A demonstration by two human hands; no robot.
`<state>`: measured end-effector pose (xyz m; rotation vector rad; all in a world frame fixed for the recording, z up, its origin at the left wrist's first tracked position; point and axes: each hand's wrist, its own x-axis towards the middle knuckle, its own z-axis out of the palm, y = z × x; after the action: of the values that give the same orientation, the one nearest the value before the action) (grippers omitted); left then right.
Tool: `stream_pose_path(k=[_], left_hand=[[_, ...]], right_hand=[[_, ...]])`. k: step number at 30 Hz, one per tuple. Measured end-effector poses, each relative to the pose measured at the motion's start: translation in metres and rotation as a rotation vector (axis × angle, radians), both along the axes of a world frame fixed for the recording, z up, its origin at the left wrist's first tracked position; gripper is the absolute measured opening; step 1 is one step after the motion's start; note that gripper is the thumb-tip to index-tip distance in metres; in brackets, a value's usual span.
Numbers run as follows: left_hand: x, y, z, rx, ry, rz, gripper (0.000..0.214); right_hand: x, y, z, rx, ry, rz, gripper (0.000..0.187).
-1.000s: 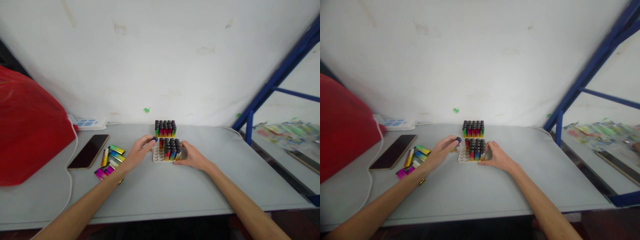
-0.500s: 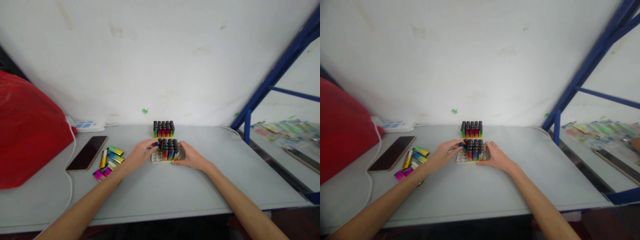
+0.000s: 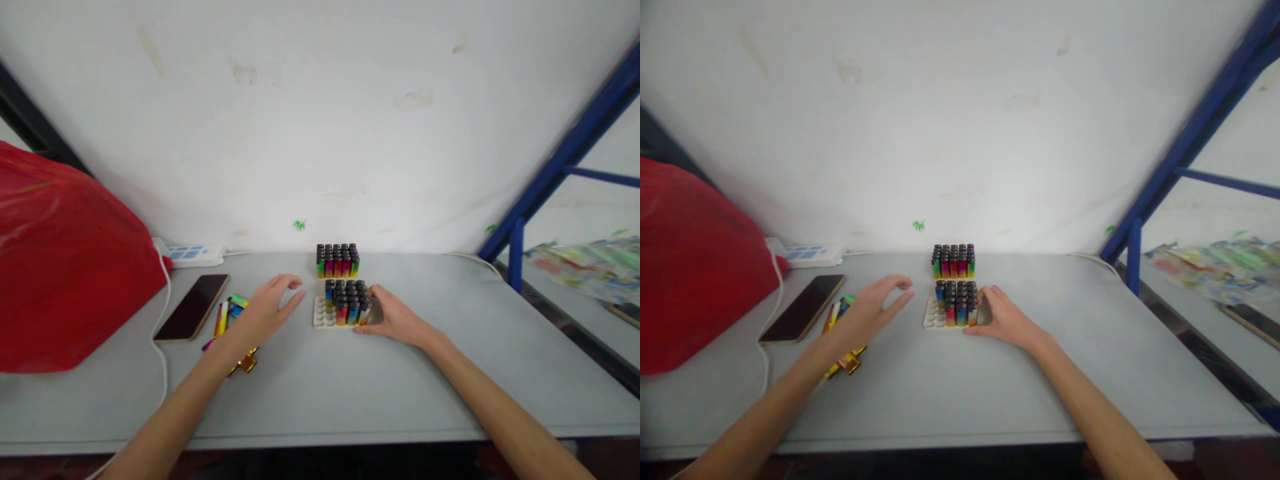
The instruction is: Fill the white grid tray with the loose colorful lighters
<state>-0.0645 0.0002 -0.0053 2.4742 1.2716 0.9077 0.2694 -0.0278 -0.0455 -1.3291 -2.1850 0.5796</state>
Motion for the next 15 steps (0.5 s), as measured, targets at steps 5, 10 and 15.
stream_pose_path(k=[5,10,15], left_hand=[[-0.066,-0.028,-0.002,0.126,0.231,0.125,0.052],[-0.102,-0.061,-0.041,0.145,0.406,0.232,0.059],[-0.092,-0.055,-0.068,0.085,0.412,0.181,0.061]], right_hand=[[-0.001,0.000,0.001,0.001,0.003,0.017,0.055],[-0.001,0.002,0.002,-0.004,0.008,0.021,0.056],[0.000,0.003,0.002,0.004,0.005,0.019,0.057]])
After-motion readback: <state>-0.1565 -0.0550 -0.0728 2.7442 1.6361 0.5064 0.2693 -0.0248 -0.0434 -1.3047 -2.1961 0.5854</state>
